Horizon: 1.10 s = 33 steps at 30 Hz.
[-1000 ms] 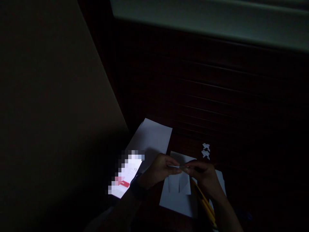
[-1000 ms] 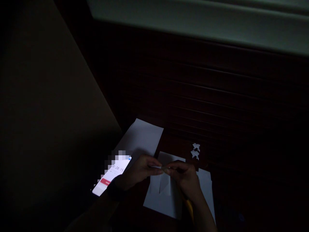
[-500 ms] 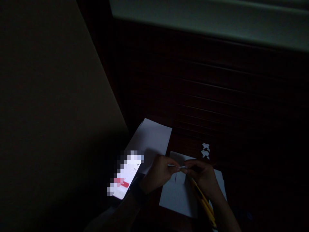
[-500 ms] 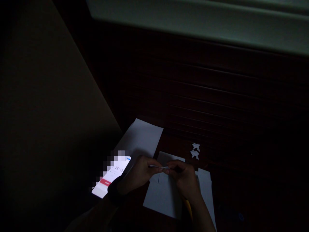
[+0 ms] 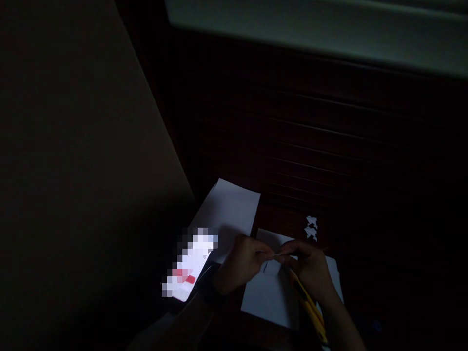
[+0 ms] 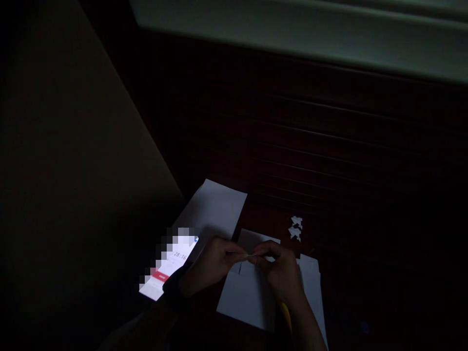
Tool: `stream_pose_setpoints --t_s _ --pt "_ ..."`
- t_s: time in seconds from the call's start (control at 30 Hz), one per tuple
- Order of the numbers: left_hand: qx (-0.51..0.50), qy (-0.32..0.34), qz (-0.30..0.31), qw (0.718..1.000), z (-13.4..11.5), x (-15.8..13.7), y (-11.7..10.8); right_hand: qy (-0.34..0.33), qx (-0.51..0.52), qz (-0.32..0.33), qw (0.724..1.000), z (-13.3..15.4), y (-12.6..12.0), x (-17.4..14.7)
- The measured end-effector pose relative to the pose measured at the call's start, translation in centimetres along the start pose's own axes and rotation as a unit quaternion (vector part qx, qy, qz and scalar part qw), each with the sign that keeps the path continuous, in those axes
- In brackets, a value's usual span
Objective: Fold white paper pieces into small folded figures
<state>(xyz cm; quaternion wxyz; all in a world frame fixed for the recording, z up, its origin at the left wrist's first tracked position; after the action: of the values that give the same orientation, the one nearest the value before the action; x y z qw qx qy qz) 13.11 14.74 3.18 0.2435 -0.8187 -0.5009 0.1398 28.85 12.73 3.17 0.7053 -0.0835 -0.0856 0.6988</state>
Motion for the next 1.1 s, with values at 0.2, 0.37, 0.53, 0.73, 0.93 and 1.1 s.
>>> stream_pose_setpoints --t_s 0.2,0.37,0.53,0.73,0.93,1.1 --pt "0.028 0.008 0.017 0.999 0.08 -0.04 -0.12 -0.026 -0.075 0.054 0.995 0.16 0.32 -0.28" --pt "0.067 0.007 0.021 0.998 0.17 -0.05 -0.14 -0.037 -0.130 0.051 0.990 0.14 0.42 -0.38" --pt "0.075 0.010 0.021 0.997 0.13 0.02 -0.10 -0.041 -0.138 0.050 0.988 0.14 0.53 -0.50" --pt "0.051 0.006 0.028 0.998 0.14 0.08 -0.40 -0.042 -0.131 0.029 0.990 -0.05 0.26 -0.45" --pt "-0.007 -0.011 0.022 1.000 0.35 0.20 -0.38 -0.030 -0.126 0.061 0.990 -0.30 0.32 -0.34" --pt "-0.043 -0.015 0.006 0.999 0.27 0.30 -0.49 0.009 -0.105 0.064 0.992 -0.67 0.15 -0.37"
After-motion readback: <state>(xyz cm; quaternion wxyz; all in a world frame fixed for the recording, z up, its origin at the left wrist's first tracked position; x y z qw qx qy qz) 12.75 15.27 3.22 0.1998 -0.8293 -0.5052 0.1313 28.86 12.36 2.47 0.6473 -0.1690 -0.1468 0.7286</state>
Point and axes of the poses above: each hand's wrist, its own x-axis towards the middle knuckle, its own y-axis out of the palm, z = x × y, the point moved 5 cm from there along x, towards the middle knuckle, and after that the axes turned 6 degrees about x, right-handed, at the moved point
